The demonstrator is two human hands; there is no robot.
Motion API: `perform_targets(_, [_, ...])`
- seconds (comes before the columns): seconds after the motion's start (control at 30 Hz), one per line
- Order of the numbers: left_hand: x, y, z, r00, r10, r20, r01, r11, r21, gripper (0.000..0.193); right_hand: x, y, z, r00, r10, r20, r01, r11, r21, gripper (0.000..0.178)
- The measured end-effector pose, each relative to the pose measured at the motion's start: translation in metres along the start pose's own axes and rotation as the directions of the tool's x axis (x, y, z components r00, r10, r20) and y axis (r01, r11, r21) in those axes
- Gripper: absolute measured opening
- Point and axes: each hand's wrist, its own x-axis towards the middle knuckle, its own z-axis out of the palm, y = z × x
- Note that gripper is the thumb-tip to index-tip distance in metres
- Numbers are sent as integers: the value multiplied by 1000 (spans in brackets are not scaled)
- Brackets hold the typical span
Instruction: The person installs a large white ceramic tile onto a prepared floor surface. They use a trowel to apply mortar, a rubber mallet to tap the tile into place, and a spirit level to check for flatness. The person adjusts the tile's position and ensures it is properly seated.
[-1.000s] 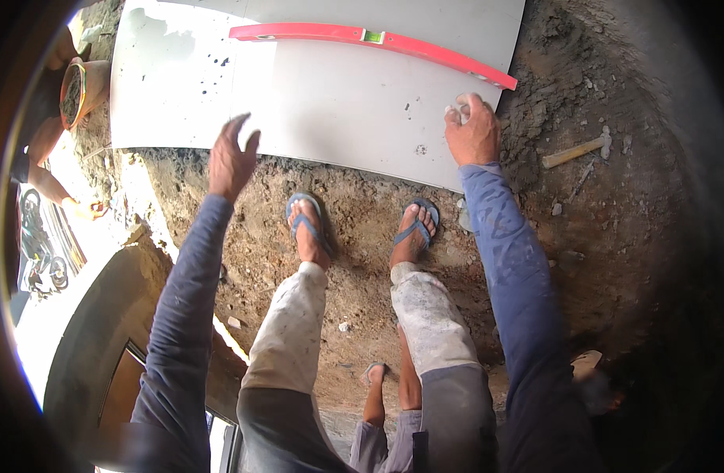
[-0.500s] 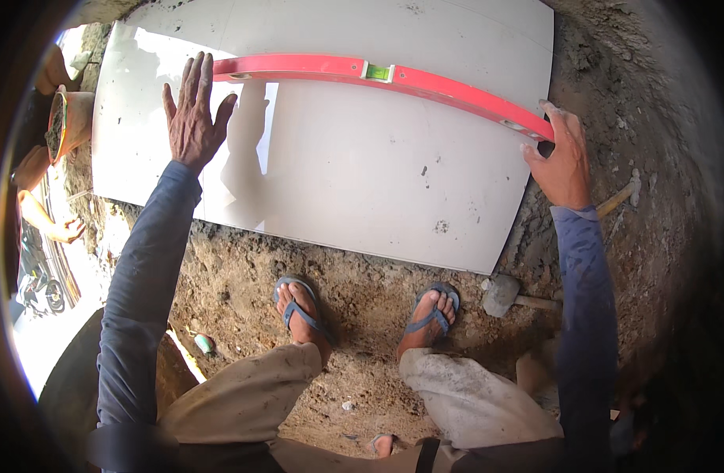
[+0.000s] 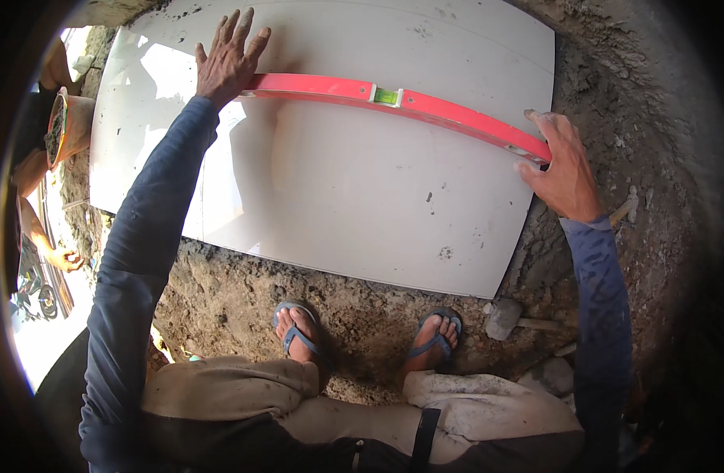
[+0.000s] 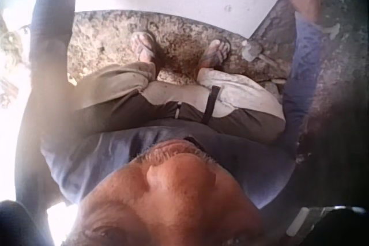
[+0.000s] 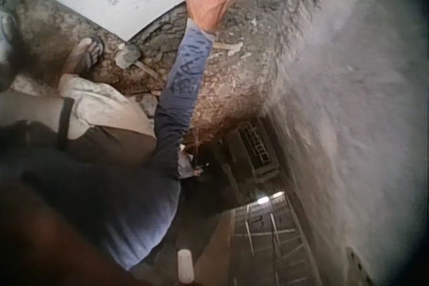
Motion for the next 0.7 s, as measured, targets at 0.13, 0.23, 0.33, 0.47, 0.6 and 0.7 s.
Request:
perform_targets(0.13, [-6, 5, 5, 996, -24, 80, 19, 998, 66, 85, 1, 1, 1, 999, 33, 10, -33, 999, 25, 70])
perform_targets(0.23, [-6, 4, 2, 994, -28, 109, 18, 996, 90, 84, 1, 3, 3, 999, 36, 28, -37, 999, 17, 70])
perform_targets(0.33, [-5, 1, -4, 991, -30, 127, 17, 995, 102, 83, 5, 4, 8, 999, 40, 33, -41, 999, 34, 70])
perform_targets(0.47, [0, 29, -27, 950, -107, 295, 94, 994, 59, 78, 5, 7, 10, 999, 36, 10, -36, 999, 15, 68])
perform_targets(0.6, [1, 28, -28, 954, -104, 280, 97, 995, 37, 80, 7, -1, 11, 999, 39, -13, -38, 998, 57, 65])
perform_targets(0.7, [2, 33, -26, 956, -96, 277, 89, 995, 36, 79, 6, -2, 12, 999, 37, -10, -36, 998, 42, 64])
